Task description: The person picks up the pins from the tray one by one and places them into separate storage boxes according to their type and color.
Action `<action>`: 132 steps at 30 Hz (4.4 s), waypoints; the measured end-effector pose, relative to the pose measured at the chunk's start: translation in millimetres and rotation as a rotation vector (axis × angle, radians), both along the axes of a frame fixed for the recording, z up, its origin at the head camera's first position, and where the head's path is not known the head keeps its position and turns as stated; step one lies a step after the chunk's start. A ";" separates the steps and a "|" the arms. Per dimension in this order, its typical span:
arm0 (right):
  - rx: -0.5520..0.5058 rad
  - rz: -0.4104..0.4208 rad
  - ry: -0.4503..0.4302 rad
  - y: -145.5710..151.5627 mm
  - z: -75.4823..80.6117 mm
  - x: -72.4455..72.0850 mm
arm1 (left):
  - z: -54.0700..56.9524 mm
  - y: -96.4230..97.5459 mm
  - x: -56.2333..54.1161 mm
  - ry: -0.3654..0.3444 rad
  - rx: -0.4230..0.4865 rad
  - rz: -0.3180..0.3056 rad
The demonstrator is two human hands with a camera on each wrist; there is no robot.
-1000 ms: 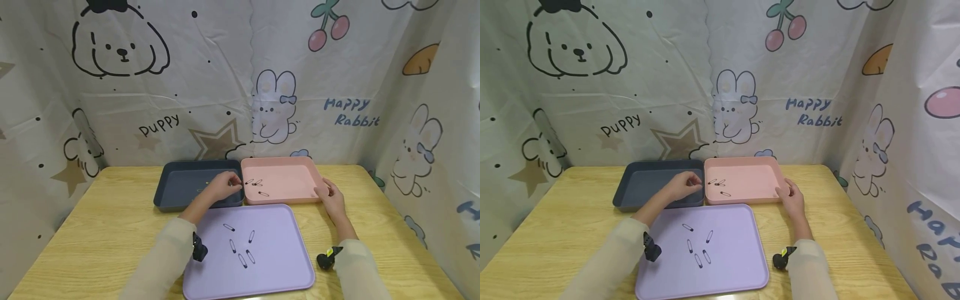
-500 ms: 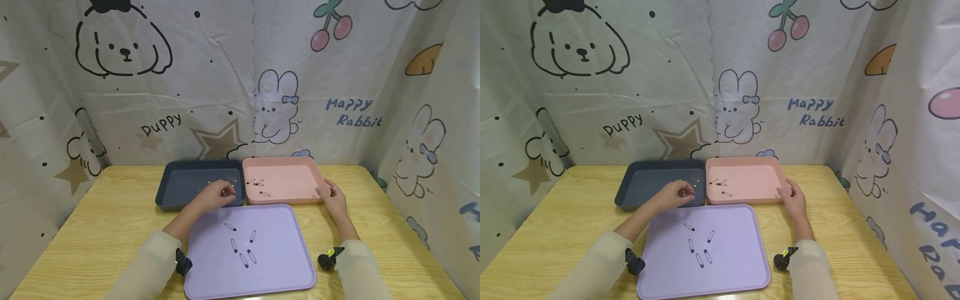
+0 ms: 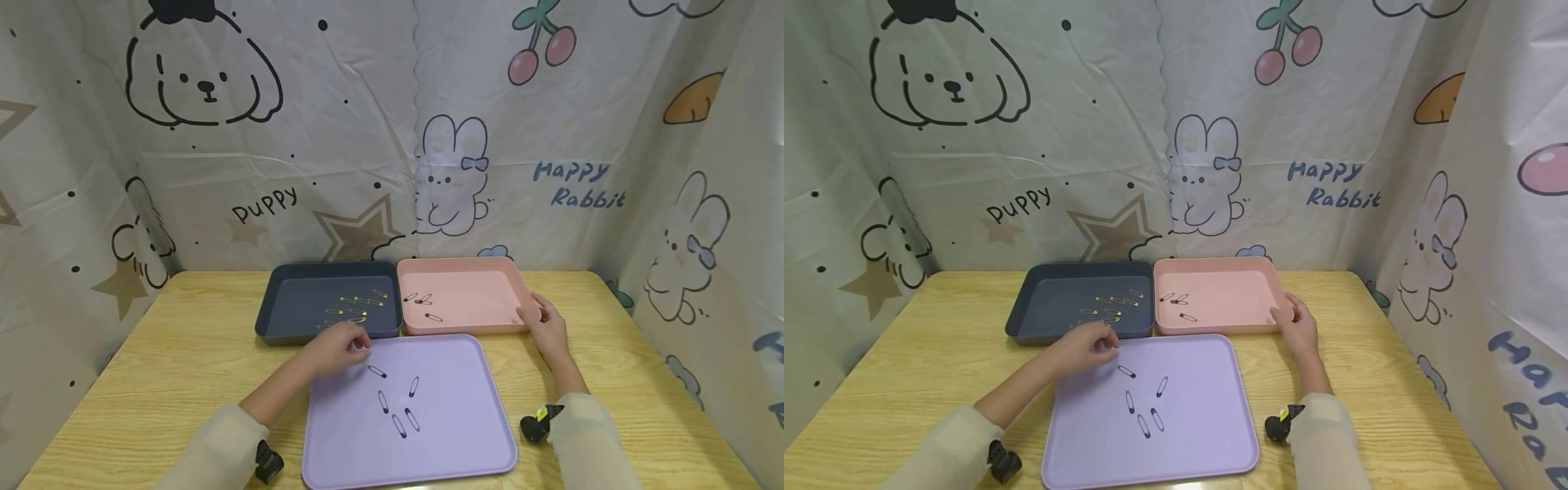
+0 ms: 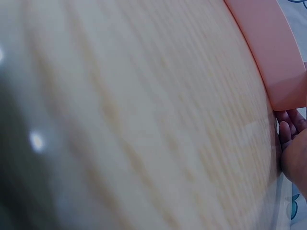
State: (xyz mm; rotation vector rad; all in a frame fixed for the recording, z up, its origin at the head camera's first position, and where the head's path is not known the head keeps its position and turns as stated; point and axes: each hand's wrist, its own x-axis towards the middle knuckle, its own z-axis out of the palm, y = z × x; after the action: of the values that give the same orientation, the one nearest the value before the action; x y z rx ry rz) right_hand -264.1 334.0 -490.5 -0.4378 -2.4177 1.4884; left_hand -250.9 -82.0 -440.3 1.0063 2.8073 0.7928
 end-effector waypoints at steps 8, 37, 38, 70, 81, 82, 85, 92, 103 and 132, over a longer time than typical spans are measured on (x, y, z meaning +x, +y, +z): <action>-0.002 0.009 -0.011 0.4 1.0 0.3 | -8.4 -0.5 11.3 -0.088 -0.081 0.025; -0.013 0.018 -0.017 1.0 0.4 0.0 | -14.1 10.6 13.6 -0.039 -0.156 0.013; -0.013 0.017 -0.017 1.1 0.3 0.0 | -13.9 10.9 13.5 -0.040 -0.167 0.012; -0.031 0.032 -0.027 -1.5 4.1 2.7 | 29.9 38.8 -19.5 -0.151 0.005 0.019; -0.047 0.041 -0.030 1.2 2.8 1.8 | 47.0 61.8 -41.7 -0.145 -0.014 0.074; -0.049 0.042 -0.031 1.1 2.8 2.0 | 48.0 64.0 -43.4 -0.149 -0.011 0.076; -0.045 0.037 -0.028 0.4 2.5 2.2 | 49.8 70.4 -48.8 -0.165 -0.006 0.078; -0.027 0.028 -0.024 0.8 -0.2 0.4 | 50.8 81.4 -58.5 -0.193 0.027 0.082; -0.029 0.028 -0.005 2.9 -2.4 -1.9 | 42.8 93.3 -70.3 -0.210 0.065 0.119; -0.019 0.007 0.003 3.5 -4.4 -3.4 | 18.3 103.1 -84.8 -0.186 0.104 0.223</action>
State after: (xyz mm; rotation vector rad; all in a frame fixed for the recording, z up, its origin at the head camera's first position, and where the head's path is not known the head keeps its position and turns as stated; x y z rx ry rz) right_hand -267.5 337.5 -494.9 -0.4312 -2.4067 1.5150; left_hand -335.7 21.1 -422.0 0.5996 2.7710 1.0079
